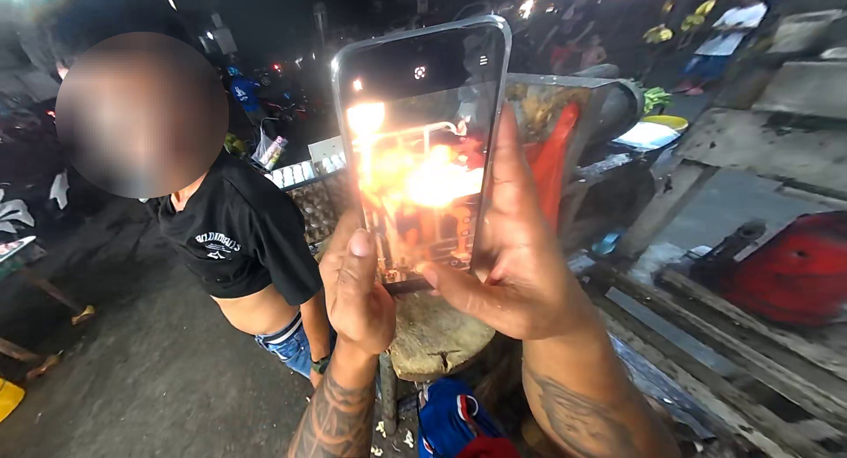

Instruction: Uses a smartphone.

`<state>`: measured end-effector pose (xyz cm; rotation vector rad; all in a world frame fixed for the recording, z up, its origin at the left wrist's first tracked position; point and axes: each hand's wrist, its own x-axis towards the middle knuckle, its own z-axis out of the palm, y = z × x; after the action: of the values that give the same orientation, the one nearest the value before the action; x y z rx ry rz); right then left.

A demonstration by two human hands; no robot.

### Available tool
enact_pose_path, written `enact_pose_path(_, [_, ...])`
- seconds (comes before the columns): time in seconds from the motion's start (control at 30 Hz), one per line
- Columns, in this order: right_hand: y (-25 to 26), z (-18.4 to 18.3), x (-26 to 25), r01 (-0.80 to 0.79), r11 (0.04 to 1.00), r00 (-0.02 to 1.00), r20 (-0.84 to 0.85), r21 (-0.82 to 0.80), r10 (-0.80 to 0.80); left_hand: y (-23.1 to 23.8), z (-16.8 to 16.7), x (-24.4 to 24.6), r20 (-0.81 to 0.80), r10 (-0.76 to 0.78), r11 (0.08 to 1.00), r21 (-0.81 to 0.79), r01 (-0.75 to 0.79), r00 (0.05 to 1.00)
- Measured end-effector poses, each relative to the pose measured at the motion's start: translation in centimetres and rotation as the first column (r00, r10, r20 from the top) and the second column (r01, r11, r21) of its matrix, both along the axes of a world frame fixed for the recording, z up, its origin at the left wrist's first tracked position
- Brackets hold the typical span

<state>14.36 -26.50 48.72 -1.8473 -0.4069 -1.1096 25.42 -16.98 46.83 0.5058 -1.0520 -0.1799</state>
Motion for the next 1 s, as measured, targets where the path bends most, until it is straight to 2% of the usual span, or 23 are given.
enact_pose_path(0.13, [-0.14, -0.04, 0.09, -0.022, 1.0, 1.0, 0.009, -0.005, 0.022, -0.03, -0.15, 0.31, 0.02, -0.039, 0.999, -0.005, 0.039, 0.999])
enact_pose_path(0.3, [-0.05, -0.05, 0.24, -0.021, 1.0, 1.0, -0.006, 0.012, 0.021, -0.1, -0.18, 0.3, 0.005, 0.005, 1.0, -0.002, -0.005, 1.0])
enact_pose_path(0.8, [0.24, -0.07, 0.86, -0.047, 0.999, 0.999, -0.006, 0.009, 0.047, 0.33, -0.22, 0.85, -0.012, -0.011, 1.0, 0.009, 0.011, 1.0])
enact_pose_path(1.0, [0.36, -0.19, 0.83, -0.011, 1.0, 1.0, -0.016, 0.012, 0.011, 0.35, -0.28, 0.95, -0.002, 0.011, 1.0, 0.007, -0.011, 1.0])
